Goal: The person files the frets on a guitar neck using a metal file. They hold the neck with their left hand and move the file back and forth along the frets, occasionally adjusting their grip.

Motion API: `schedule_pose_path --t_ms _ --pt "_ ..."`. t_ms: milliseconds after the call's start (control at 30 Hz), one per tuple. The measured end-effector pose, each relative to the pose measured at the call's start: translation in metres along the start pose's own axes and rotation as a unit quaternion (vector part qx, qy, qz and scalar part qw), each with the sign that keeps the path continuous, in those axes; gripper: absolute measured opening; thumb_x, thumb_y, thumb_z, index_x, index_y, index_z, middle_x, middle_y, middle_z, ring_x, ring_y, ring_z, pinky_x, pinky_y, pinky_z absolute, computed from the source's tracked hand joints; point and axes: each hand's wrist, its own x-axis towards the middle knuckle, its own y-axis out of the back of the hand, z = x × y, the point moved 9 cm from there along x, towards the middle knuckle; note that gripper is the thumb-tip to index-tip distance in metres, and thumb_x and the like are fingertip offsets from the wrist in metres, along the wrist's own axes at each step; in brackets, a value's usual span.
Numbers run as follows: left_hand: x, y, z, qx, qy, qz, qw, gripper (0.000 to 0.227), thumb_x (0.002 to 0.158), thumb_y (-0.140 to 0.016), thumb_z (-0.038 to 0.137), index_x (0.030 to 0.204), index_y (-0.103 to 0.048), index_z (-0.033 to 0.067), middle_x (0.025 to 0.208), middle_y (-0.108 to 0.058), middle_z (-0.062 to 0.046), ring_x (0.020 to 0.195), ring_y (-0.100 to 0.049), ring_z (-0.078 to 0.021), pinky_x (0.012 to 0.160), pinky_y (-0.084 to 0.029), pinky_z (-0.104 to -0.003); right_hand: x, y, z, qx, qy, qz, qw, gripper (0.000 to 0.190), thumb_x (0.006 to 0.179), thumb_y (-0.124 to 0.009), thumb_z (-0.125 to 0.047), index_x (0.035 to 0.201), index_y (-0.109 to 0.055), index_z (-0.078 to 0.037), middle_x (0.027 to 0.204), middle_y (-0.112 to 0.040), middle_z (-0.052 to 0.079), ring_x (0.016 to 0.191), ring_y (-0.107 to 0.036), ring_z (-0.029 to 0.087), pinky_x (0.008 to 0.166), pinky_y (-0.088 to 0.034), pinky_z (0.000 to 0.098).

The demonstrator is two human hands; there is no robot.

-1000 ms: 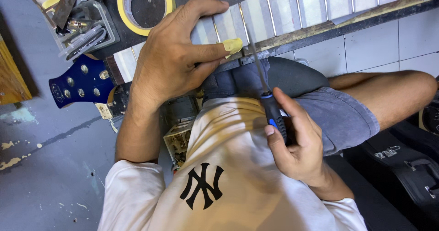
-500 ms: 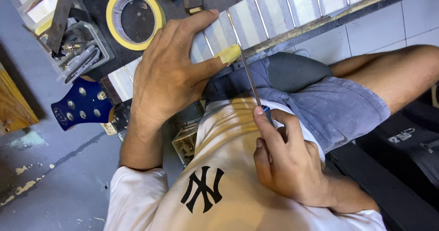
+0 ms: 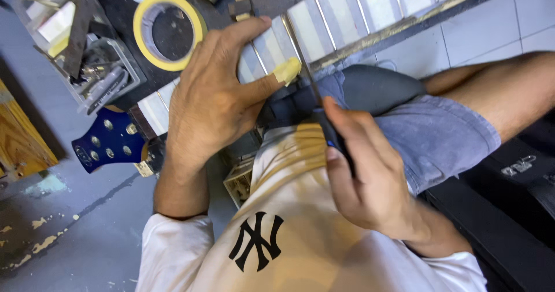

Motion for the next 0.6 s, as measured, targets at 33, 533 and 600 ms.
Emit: schedule_pose_path --t_ms 33,533,600 --pt "-0.001 0.001 -0.001 -0.011 0.005 0.011 1.000 0.007 0.115 -0.085 0.016 0.120 -0.083 0.0118 0.150 -0.052 -0.022 0.124 -0.062 -0.0452 0.089 -0.052 -0.053 0.000 0.006 0.004 0.014 -0.020 0.013 1.000 0.048 0.107 -0.051 -0.004 0.152 -0.049 0.012 0.135 -0.064 0.027 0.116 -0.068 0.034 0.105 -0.053 0.0384" --pt "-0.001 -0.002 -0.004 -0.025 0.005 -0.013 1.000 0.026 0.110 -0.081 -0.003 0.129 -0.076 0.0137 0.152 -0.048 -0.022 0.122 -0.061 -0.0470 0.092 -0.050 -0.056 -0.018 -0.015 0.010 -0.030 -0.004 -0.062 0.998 0.059 0.104 -0.052 -0.005 0.161 -0.038 0.005 0.127 -0.057 0.024 0.092 -0.068 0.035 0.053 -0.060 0.0397" --pt "-0.001 0.000 -0.001 -0.031 0.009 -0.003 0.999 0.021 0.113 -0.080 0.000 0.129 -0.075 0.0126 0.151 -0.050 -0.022 0.124 -0.062 -0.0474 0.093 -0.052 -0.056 -0.004 -0.004 0.007 -0.008 -0.005 -0.027 1.000 0.053 0.106 -0.051 -0.004 0.157 -0.043 0.009 0.132 -0.059 0.027 0.105 -0.068 0.036 0.081 -0.056 0.0389"
